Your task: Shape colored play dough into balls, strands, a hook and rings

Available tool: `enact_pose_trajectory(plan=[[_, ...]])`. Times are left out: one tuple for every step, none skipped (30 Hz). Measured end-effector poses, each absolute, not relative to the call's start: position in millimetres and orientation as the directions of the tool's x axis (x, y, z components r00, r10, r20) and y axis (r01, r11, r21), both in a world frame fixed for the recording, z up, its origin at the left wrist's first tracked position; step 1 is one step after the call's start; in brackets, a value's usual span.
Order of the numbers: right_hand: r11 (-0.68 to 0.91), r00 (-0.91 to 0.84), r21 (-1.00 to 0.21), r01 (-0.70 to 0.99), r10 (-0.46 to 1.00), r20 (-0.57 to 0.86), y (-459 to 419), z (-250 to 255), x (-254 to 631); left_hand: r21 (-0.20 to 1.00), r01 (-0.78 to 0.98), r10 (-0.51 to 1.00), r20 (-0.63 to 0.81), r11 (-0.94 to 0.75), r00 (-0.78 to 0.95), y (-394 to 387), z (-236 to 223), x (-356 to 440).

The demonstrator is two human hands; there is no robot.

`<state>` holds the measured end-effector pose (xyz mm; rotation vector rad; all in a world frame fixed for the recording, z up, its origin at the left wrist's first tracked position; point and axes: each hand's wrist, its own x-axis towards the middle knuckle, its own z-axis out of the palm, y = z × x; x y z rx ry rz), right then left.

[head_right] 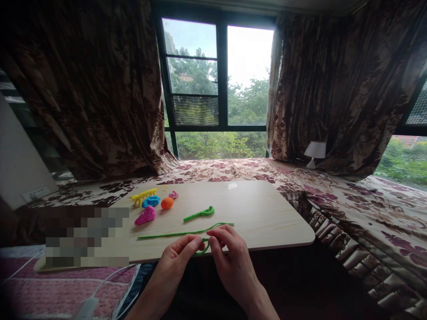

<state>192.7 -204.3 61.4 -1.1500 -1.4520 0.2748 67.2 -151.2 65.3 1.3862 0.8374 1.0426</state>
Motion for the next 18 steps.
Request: enact_pose_trajectory(plan=[[0.481, 0.186, -0.733, 0.481, 0.761, 0.622, -204.3, 61.7, 192.1, 0.992, -0.095, 0.927, 0.115, -0.087, 0.356, -151.5, 65.0, 67.3], [0.481, 0.179, -0.731, 0.485, 0.763, 0.621, -204.0, 61.8, 191.4, 0.992, -0.103, 0.925, 0.111, -0.079, 0.364, -152.1, 65.0, 67.3], [0.482, 0.174, -0.729, 0.486, 0.764, 0.621, -203.5, 61.5, 190.7, 0.991, -0.109, 0.921, 0.11, -0.074, 0.375, -152.7, 65.2, 67.0], [0.484, 0.174, -0.728, 0.485, 0.762, 0.623, -202.9, 61.1, 190.1, 0.991, -0.113, 0.918, 0.114, -0.076, 0.38, -153.3, 65.5, 66.5], [0.488, 0.176, -0.728, 0.482, 0.76, 0.625, -202.2, 60.4, 189.8, 0.99, -0.114, 0.915, 0.122, -0.083, 0.386, -153.7, 65.7, 65.8], [0.492, 0.178, -0.729, 0.476, 0.758, 0.627, -201.4, 59.7, 189.6, 0.989, -0.113, 0.909, 0.132, -0.095, 0.394, -153.9, 65.8, 64.9], [0.496, 0.179, -0.731, 0.47, 0.757, 0.629, -200.7, 59.1, 189.5, 0.988, -0.111, 0.902, 0.146, -0.11, 0.407, -153.9, 65.7, 64.0], [0.499, 0.178, -0.733, 0.463, 0.757, 0.629, -200.2, 58.6, 189.6, 0.986, -0.112, 0.892, 0.16, -0.124, 0.423, -153.5, 65.3, 63.1], [0.503, 0.176, -0.734, 0.456, 0.758, 0.629, -199.8, 58.4, 189.7, 0.985, -0.113, 0.881, 0.168, -0.132, 0.442, -152.9, 64.8, 62.2], [0.507, 0.17, -0.735, 0.451, 0.759, 0.628, -199.7, 58.4, 189.8, 0.985, -0.113, 0.87, 0.17, -0.133, 0.462, -152.1, 64.2, 61.5], [0.511, 0.165, -0.735, 0.446, 0.76, 0.628, -199.7, 58.6, 189.9, 0.986, -0.111, 0.859, 0.165, -0.127, 0.484, -151.3, 63.6, 60.8], [0.515, 0.16, -0.735, 0.442, 0.761, 0.629, -199.9, 58.9, 189.9, 0.987, -0.109, 0.852, 0.158, -0.119, 0.498, -150.5, 63.1, 60.4], [0.519, 0.157, -0.733, 0.44, 0.76, 0.631, -200.3, 59.1, 189.9, 0.988, -0.109, 0.849, 0.152, -0.112, 0.506, -149.8, 62.8, 60.1], [0.519, 0.159, -0.733, 0.44, 0.758, 0.632, -200.8, 59.2, 189.9, 0.988, -0.111, 0.849, 0.147, -0.105, 0.508, -149.3, 62.7, 59.9], [0.516, 0.165, -0.733, 0.443, 0.757, 0.633, -201.3, 59.1, 189.8, 0.989, -0.114, 0.851, 0.143, -0.099, 0.506, -149.0, 62.9, 59.8], [0.512, 0.173, -0.734, 0.446, 0.756, 0.632, -201.6, 58.6, 189.9, 0.989, -0.118, 0.854, 0.137, -0.089, 0.502, -149.0, 63.3, 59.8], [0.506, 0.18, -0.736, 0.449, 0.756, 0.629, -201.8, 57.8, 189.9, 0.989, -0.124, 0.858, 0.13, -0.078, 0.498, -149.3, 63.9, 60.0], [0.501, 0.185, -0.739, 0.451, 0.758, 0.626, -201.6, 56.6, 190.0, 0.989, -0.132, 0.861, 0.123, -0.066, 0.493, -149.8, 64.5, 60.2]])
